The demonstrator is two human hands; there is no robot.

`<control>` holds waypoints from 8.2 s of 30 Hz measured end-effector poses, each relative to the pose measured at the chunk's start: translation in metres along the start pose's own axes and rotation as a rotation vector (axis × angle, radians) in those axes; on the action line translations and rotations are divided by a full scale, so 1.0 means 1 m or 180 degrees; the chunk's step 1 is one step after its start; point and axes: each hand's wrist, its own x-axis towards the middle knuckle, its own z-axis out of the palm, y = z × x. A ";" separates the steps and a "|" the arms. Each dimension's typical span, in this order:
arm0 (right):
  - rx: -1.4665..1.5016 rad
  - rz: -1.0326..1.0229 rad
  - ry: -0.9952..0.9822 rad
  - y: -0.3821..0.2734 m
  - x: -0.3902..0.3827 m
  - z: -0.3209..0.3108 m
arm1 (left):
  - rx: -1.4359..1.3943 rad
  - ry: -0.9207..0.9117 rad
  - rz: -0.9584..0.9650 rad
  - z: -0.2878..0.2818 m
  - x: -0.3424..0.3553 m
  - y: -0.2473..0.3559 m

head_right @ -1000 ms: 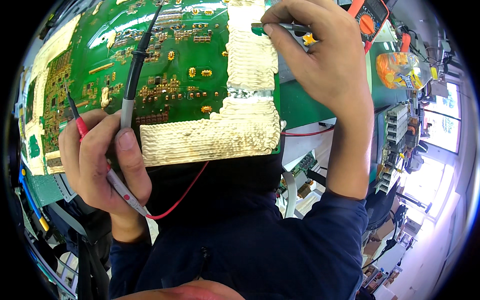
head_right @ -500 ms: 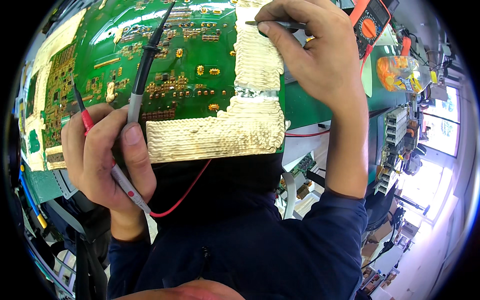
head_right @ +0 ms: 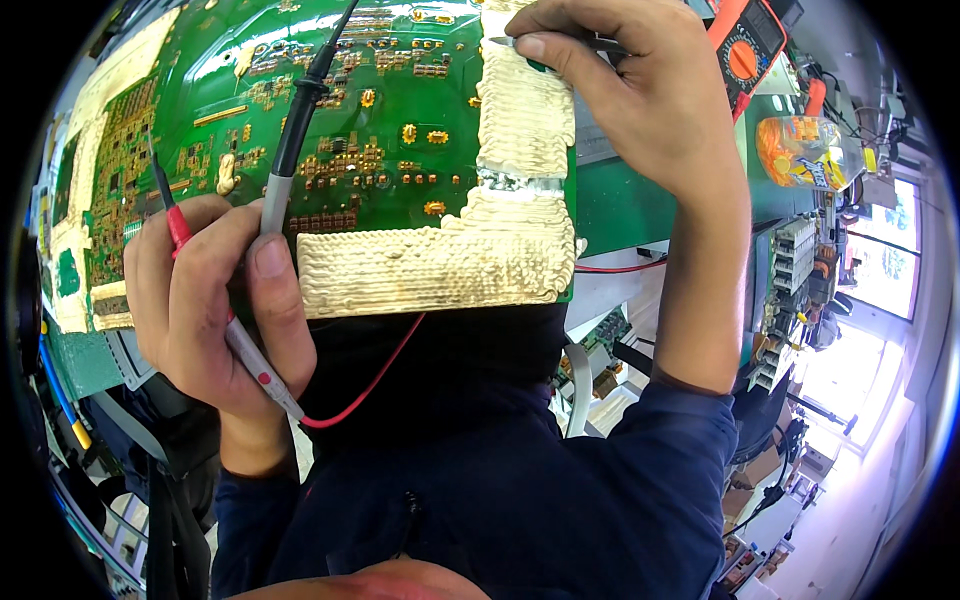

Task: The person uses a soldering iron and a multimeter probe to work on a large green circuit board. They apply solder to components, check connections with the probe, and move a heavy electronic unit containing copper coils across the workbench.

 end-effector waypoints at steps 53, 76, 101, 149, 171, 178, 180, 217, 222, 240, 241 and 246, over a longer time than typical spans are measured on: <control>0.0256 0.0034 0.0090 0.013 -0.027 0.002 | 0.0100 0.0149 -0.0039 0.004 0.000 0.002; 0.1077 -0.0715 -0.0420 0.032 0.029 -0.022 | 0.0195 -0.0102 -0.0337 -0.001 -0.002 0.008; 0.0759 -0.0648 -0.0653 0.022 0.021 0.019 | 0.0044 -0.0127 -0.0221 -0.004 -0.002 0.003; 0.1035 -0.0429 -0.0820 0.041 0.013 -0.029 | 0.0112 0.0100 -0.0337 0.004 -0.014 0.006; 0.1124 -0.0423 -0.0810 0.036 0.017 -0.027 | 0.0178 -0.0020 -0.0323 0.003 -0.012 0.007; 0.1155 -0.0394 -0.0831 0.035 0.019 -0.027 | 0.0157 -0.0003 -0.0293 0.003 -0.012 0.006; 0.1165 -0.0375 -0.0848 0.035 0.019 -0.027 | 0.0146 -0.0034 -0.0307 0.002 -0.013 0.006; 0.1088 -0.0372 -0.0683 0.035 0.021 -0.026 | 0.0152 -0.0081 -0.0158 0.000 -0.010 0.002; 0.0939 -0.0705 -0.0401 0.035 0.020 -0.018 | 0.0168 -0.0102 -0.0140 0.000 -0.009 0.002; 0.1138 -0.0870 -0.0297 0.049 0.019 -0.013 | 0.0188 0.0029 -0.0199 0.004 -0.008 0.004; 0.1211 -0.0732 -0.0339 0.049 0.019 -0.013 | 0.0196 0.0009 -0.0187 0.004 -0.008 0.003; 0.1297 -0.0493 -0.0570 0.044 0.020 -0.015 | 0.0197 0.0010 -0.0156 0.003 -0.007 0.002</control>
